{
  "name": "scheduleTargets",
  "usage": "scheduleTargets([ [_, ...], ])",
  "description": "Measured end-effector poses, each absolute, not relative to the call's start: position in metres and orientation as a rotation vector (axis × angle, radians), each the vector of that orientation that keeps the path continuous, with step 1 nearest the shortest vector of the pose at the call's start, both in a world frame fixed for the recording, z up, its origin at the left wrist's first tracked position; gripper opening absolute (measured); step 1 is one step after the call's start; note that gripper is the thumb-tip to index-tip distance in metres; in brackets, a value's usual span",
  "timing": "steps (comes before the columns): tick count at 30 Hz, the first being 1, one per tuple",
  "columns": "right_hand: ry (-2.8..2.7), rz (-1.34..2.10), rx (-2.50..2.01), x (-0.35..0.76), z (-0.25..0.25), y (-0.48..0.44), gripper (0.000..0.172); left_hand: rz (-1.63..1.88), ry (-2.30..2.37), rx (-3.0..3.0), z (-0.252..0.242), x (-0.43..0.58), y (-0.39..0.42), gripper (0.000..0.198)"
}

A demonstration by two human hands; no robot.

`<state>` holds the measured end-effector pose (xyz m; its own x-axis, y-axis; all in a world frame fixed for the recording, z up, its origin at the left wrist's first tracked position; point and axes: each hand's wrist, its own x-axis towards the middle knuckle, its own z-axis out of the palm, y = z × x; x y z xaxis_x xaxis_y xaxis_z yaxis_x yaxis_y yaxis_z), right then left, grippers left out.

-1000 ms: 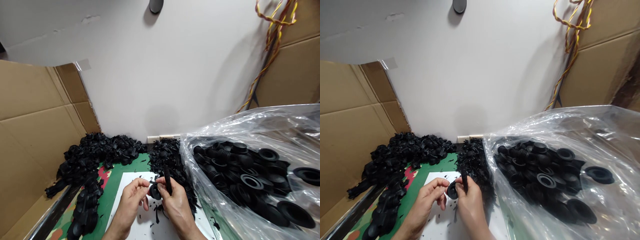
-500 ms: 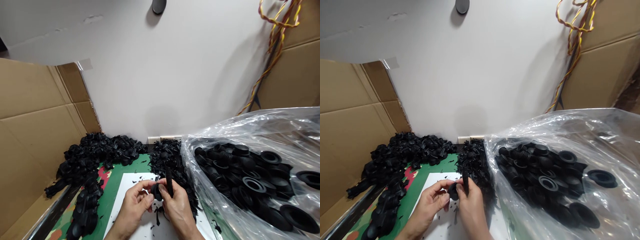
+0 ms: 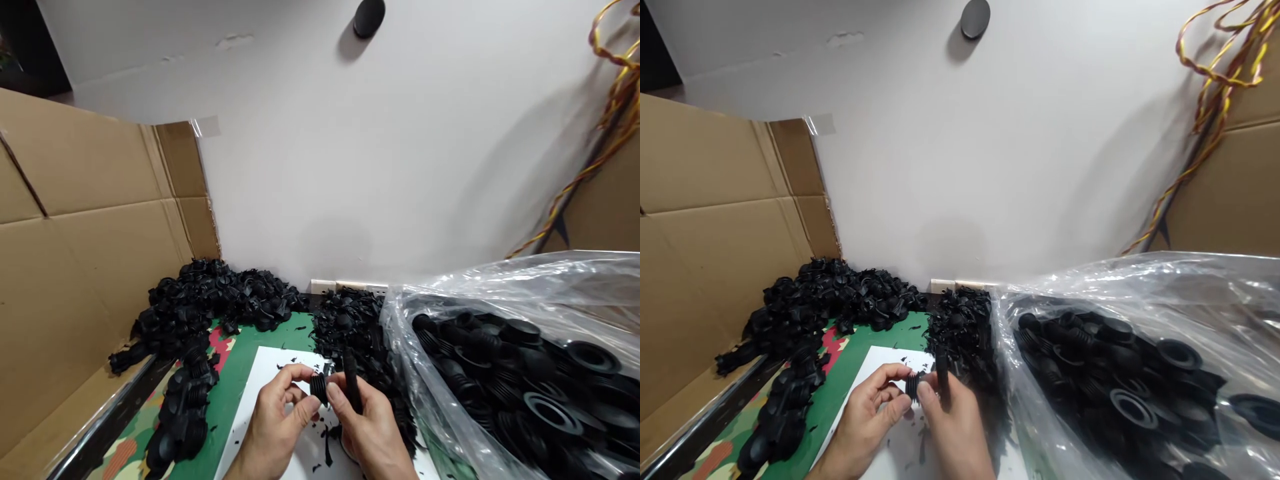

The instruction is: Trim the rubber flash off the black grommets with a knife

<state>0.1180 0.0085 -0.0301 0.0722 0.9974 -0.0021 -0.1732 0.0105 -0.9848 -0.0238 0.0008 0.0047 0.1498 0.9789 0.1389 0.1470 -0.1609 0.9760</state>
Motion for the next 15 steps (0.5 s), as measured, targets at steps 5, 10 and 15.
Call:
scheduleTargets([
  [5, -1.005, 1.354, -1.091, 0.117, -0.028, 0.006, 0.047, 1.120, 1.144, 1.494, 0.006, -0.026, -0.002, 0.034],
  [10, -0.829, 1.564, -1.011, 0.117, -0.020, 0.003, 0.048, 1.087, 1.188, 1.494, 0.006, -0.021, -0.005, 0.046],
  [15, -0.836, 1.602, -1.060, 0.116, -0.017, 0.000, 0.047, 1.080, 1.264, 1.407, 0.002, -0.019, -0.002, 0.034],
])
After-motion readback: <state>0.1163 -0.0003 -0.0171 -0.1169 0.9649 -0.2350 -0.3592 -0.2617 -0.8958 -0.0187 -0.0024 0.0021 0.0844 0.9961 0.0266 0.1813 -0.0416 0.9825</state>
